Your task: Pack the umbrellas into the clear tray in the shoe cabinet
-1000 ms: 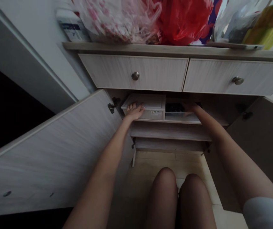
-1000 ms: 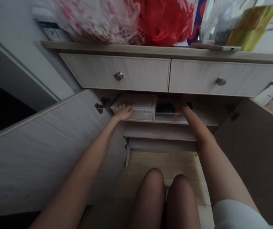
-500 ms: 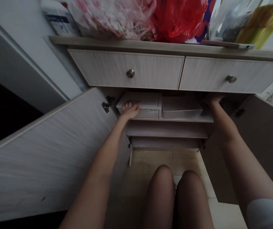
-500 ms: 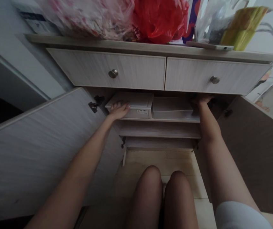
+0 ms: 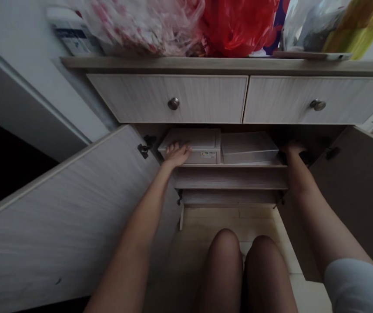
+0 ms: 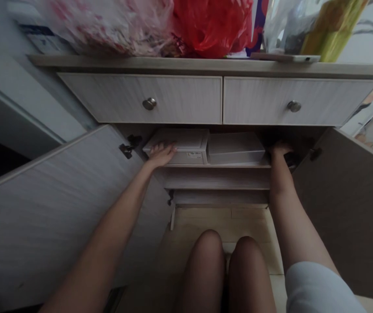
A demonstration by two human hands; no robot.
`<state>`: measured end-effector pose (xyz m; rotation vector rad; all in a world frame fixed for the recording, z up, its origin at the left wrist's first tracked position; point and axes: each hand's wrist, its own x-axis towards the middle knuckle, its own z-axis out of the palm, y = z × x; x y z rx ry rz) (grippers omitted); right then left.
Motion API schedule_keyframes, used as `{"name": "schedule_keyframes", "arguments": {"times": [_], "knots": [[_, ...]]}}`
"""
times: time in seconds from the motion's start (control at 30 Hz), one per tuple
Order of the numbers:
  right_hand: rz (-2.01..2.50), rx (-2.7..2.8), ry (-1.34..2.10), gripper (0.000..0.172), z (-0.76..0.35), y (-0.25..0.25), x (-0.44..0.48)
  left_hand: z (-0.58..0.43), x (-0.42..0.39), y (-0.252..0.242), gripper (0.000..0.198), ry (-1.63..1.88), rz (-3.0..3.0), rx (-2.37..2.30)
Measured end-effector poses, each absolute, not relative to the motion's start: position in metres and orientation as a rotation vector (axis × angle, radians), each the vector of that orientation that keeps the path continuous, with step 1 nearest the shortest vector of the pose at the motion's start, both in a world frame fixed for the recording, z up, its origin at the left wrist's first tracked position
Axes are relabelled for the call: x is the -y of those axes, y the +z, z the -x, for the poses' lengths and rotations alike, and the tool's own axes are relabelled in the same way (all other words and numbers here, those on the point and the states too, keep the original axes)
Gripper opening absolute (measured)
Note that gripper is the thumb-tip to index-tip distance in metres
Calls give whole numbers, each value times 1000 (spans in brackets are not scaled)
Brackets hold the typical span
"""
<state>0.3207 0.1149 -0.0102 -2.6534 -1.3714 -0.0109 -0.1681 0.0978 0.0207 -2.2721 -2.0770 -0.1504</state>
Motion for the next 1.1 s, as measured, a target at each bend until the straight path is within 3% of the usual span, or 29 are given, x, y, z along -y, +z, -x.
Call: {"name": "schedule_keyframes", "arguments": {"times": [0.1,0.27,0.47,0.6,0.93,1.1], "knots": [[2676,1195,90,94,-313,-14,-114,168,-96,22,62,-139,2280,2090],[2453,1418,18,61,-307,-5,-94,169,-98,22,62,-128,2281,2075],[1945,1961,-110,52,-296,7,-55,168,-98,24,63,-107,2283,2096],[1979,2137,-143,40,-273,0,-37,166,-96,28,64,-89,2293,2104],[2129,1939,-274,48,-240,8,-21,162,-90,35,67,-70,2280,2148],[1817,1715,-263,59,-250,12,77,162,-50,31,64,-637,2127,1915]]}}
